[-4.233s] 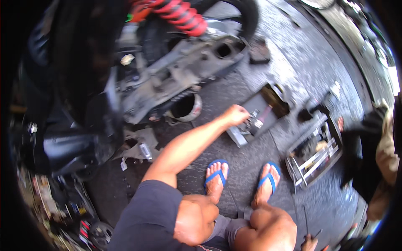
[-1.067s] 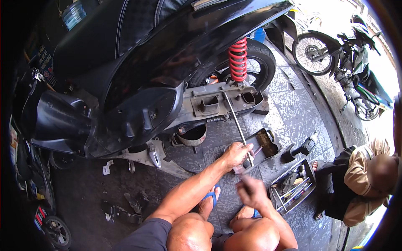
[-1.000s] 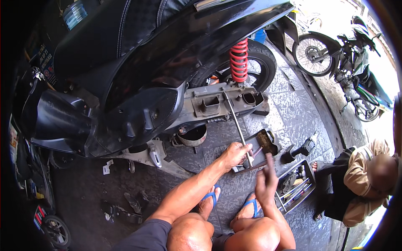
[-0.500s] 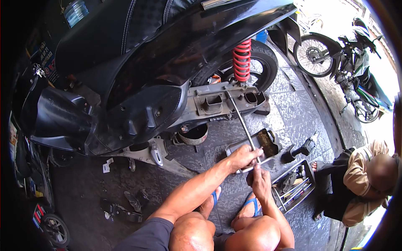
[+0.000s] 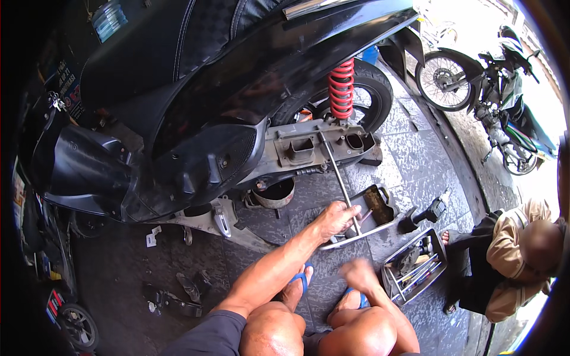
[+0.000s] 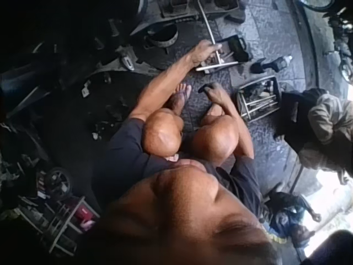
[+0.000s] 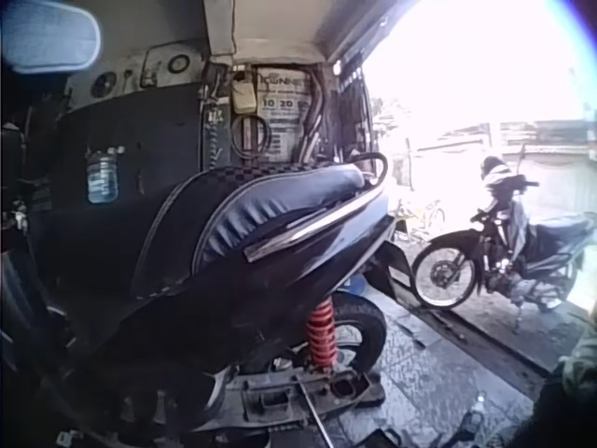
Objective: The person sits on the floor and uses a T-handle wrench to tighten bolts on the rear frame of a black scooter. They repeatedly adjust the tool and apply torque to fasteners near the rear wheel and suspension area.
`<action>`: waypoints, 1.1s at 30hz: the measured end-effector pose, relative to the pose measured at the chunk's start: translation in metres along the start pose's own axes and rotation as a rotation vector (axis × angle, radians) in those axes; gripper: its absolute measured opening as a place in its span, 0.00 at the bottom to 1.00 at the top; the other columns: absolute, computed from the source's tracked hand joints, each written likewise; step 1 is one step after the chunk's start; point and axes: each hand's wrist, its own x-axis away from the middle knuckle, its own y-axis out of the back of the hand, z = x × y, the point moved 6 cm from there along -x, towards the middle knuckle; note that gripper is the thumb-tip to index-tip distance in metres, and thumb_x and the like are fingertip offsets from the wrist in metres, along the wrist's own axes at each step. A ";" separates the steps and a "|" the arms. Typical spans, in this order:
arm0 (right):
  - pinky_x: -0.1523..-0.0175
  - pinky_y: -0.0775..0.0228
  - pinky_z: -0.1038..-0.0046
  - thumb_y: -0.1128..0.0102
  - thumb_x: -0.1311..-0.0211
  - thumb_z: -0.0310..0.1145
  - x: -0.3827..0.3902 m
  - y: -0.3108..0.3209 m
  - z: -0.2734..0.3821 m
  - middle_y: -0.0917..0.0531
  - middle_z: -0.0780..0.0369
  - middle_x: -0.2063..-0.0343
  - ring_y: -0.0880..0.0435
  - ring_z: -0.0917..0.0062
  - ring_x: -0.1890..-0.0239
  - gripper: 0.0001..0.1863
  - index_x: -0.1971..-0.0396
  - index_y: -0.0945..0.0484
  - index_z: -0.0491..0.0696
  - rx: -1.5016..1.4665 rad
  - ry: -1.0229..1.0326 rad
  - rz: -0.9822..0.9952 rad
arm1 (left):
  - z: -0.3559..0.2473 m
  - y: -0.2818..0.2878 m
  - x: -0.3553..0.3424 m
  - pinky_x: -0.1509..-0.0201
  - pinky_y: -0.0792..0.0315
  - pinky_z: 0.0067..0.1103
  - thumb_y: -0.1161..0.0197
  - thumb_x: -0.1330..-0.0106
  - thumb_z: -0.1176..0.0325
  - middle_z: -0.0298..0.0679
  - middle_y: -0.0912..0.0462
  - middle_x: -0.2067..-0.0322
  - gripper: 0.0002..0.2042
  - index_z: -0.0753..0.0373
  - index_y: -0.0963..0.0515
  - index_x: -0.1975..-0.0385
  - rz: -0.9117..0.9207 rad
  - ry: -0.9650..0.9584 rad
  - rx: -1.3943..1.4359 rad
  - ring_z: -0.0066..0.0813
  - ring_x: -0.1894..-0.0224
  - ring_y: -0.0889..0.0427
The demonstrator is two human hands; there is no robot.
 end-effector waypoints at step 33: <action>0.29 0.43 0.50 0.21 0.53 0.53 -0.031 0.095 0.037 0.15 0.54 0.59 0.16 0.56 0.55 0.48 0.36 0.32 0.41 -0.189 0.172 -0.773 | -0.051 0.018 0.040 0.65 0.33 0.18 0.49 0.23 0.50 0.32 0.23 0.71 0.22 0.66 0.20 0.61 -0.491 -0.513 -0.111 0.19 0.70 0.27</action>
